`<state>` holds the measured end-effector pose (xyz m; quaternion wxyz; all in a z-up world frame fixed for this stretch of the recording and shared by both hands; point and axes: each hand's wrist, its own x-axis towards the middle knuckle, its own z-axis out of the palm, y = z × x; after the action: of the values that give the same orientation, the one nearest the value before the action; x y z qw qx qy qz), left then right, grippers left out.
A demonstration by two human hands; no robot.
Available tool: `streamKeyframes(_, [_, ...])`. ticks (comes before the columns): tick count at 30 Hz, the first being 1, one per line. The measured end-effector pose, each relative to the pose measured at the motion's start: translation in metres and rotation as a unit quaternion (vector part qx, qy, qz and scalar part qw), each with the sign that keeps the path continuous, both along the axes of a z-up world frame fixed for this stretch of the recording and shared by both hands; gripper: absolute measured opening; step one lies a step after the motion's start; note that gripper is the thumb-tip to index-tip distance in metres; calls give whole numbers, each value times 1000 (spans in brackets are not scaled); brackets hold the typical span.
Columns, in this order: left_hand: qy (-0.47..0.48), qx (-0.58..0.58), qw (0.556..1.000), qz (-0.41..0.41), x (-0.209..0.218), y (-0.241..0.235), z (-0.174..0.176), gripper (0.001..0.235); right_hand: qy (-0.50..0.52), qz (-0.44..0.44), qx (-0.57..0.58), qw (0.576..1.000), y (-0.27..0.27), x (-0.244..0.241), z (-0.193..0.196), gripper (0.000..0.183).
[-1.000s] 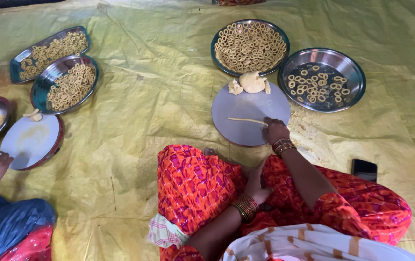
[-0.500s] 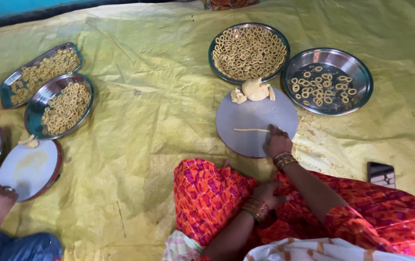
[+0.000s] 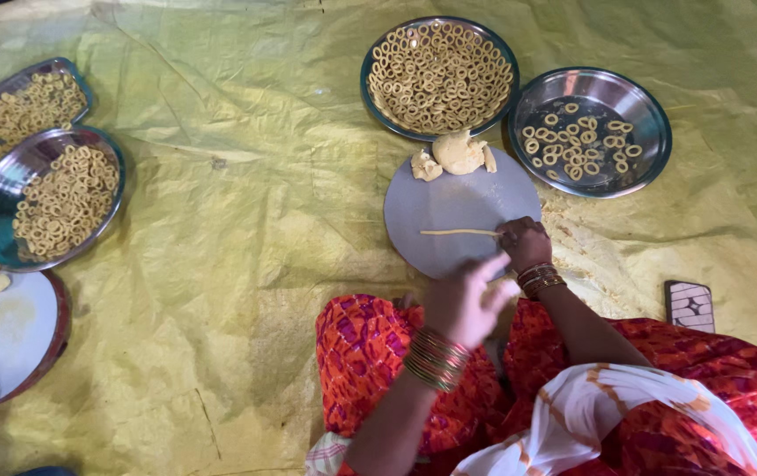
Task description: The person rolls small pieces of dough into thin ropes on a round board, then joins the ends to form rings. The finished rings are placed into metal bowls nearby.
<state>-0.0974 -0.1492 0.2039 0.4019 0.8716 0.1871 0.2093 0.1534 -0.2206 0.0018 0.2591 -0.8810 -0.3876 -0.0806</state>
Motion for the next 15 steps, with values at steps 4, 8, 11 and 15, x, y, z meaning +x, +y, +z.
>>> streamKeyframes(4, [8, -66, 995, 68, 25, 52, -13, 31, 22, -11, 12, 1000, -4, 1, 0, 16])
streamKeyframes(8, [-154, -236, 947, -152, 38, -16, -39, 21, 6, -15, 34, 999, 3, -7, 17, 18])
streamKeyframes(11, [-96, -66, 972, -202, 17, -124, -46, 56, -25, -28, 47, 998, 4, -15, 22, 13])
streamKeyframes(15, [-83, -48, 987, -129, 6, -172, -40, 32, -48, 0, 50, 998, -2, -16, 22, 10])
